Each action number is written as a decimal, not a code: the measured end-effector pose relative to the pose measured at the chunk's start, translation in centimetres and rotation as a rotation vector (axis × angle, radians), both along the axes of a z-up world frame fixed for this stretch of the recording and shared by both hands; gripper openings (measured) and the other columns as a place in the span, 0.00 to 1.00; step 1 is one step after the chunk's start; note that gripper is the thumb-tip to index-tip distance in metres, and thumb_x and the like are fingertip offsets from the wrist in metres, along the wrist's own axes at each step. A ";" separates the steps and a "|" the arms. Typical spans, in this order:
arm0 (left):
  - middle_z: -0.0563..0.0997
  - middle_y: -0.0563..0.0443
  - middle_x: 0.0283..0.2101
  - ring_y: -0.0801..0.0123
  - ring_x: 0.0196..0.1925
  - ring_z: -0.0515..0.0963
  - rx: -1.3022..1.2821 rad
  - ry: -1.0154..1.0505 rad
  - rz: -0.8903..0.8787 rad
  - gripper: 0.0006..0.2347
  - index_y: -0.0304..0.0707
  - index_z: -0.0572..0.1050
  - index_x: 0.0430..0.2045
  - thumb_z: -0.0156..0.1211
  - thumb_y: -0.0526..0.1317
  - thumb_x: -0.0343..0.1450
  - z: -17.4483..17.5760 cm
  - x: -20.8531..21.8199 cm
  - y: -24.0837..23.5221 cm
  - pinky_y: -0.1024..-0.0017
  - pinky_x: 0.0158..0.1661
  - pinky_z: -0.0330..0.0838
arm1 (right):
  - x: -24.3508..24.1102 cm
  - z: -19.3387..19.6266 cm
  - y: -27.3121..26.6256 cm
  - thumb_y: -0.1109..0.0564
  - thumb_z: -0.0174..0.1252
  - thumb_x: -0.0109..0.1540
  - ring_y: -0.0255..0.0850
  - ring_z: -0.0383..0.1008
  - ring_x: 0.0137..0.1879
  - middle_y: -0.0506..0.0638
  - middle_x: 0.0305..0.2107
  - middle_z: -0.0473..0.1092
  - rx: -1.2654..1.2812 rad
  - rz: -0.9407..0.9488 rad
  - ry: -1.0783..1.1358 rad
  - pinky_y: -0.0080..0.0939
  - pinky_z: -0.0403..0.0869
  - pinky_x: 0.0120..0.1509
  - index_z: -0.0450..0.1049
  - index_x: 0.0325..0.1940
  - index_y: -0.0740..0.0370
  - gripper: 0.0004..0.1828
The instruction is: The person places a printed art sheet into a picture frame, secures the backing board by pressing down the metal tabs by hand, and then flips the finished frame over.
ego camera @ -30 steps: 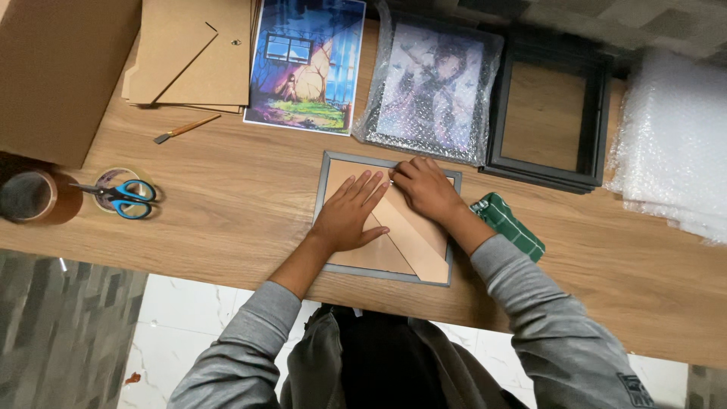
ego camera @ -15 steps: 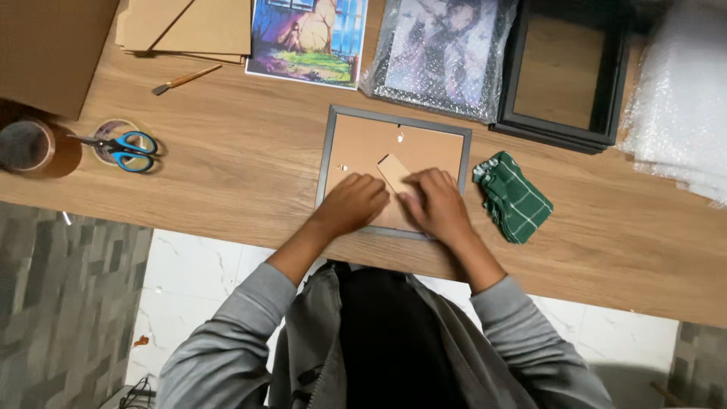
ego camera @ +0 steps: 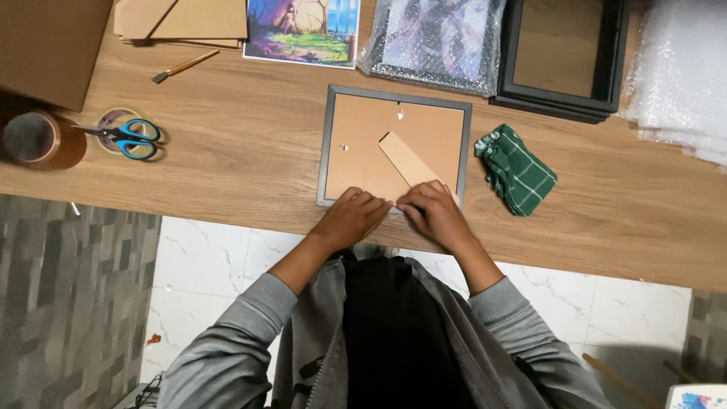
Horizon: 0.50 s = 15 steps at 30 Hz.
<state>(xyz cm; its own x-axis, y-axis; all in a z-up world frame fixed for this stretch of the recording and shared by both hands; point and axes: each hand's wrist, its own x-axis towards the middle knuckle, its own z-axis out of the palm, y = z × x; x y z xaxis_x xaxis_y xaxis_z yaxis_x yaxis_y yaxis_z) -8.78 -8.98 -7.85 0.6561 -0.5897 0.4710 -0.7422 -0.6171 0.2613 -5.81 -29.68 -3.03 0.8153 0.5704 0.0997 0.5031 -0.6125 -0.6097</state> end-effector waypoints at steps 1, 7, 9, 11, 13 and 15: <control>0.72 0.54 0.33 0.67 0.36 0.70 -0.002 0.000 -0.001 0.05 0.39 0.72 0.33 0.53 0.37 0.68 0.2 0.0 -0.1 0.69 0.41 0.62 | 0.0 -0.1 0.1 0.55 0.58 0.54 0.45 0.66 0.39 0.46 0.28 0.68 -0.002 -0.001 0.000 0.42 0.64 0.46 0.75 0.34 0.50 0.05; 0.73 0.56 0.31 0.69 0.33 0.71 -0.042 -0.016 0.014 0.04 0.40 0.72 0.33 0.54 0.38 0.68 0.7 0.1 0.0 0.72 0.38 0.63 | 0.9 -0.3 0.5 0.56 0.61 0.52 0.49 0.68 0.39 0.48 0.28 0.68 0.012 -0.056 0.089 0.47 0.67 0.44 0.73 0.36 0.52 0.09; 0.72 0.55 0.30 0.69 0.32 0.70 -0.050 -0.012 0.006 0.03 0.40 0.72 0.31 0.54 0.37 0.68 1.3 0.1 0.0 0.72 0.38 0.62 | 1.6 -0.1 0.8 0.58 0.62 0.50 0.53 0.69 0.38 0.50 0.27 0.66 0.006 -0.085 0.264 0.49 0.68 0.44 0.69 0.34 0.55 0.11; 0.72 0.56 0.30 0.69 0.32 0.70 -0.044 -0.015 0.006 0.03 0.40 0.72 0.31 0.54 0.37 0.68 1.4 0.1 0.1 0.72 0.38 0.62 | 2.2 0.2 1.1 0.58 0.63 0.49 0.54 0.70 0.38 0.52 0.26 0.66 -0.056 -0.090 0.309 0.50 0.68 0.43 0.68 0.32 0.57 0.11; 0.72 0.56 0.30 0.70 0.32 0.70 -0.039 -0.019 0.006 0.03 0.40 0.72 0.31 0.54 0.37 0.68 1.5 0.2 0.1 0.73 0.38 0.62 | 2.9 0.4 1.3 0.58 0.64 0.48 0.56 0.70 0.38 0.54 0.25 0.66 -0.119 -0.096 0.353 0.51 0.68 0.43 0.68 0.29 0.58 0.11; 0.72 0.56 0.29 0.69 0.32 0.70 -0.036 -0.008 0.003 0.03 0.40 0.72 0.31 0.54 0.37 0.68 1.8 0.1 0.2 0.72 0.38 0.62 | 3.7 0.6 1.5 0.54 0.66 0.47 0.58 0.71 0.40 0.58 0.27 0.67 -0.294 -0.149 0.459 0.52 0.69 0.44 0.67 0.27 0.58 0.14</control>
<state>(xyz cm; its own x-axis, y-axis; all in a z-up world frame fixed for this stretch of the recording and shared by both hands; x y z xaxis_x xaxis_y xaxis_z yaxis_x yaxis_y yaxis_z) -8.64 -8.81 -6.07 0.6541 -0.5706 0.4966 -0.7425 -0.6096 0.2776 -2.15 -28.15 -2.39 0.8114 0.3958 -0.4301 0.1214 -0.8339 -0.5384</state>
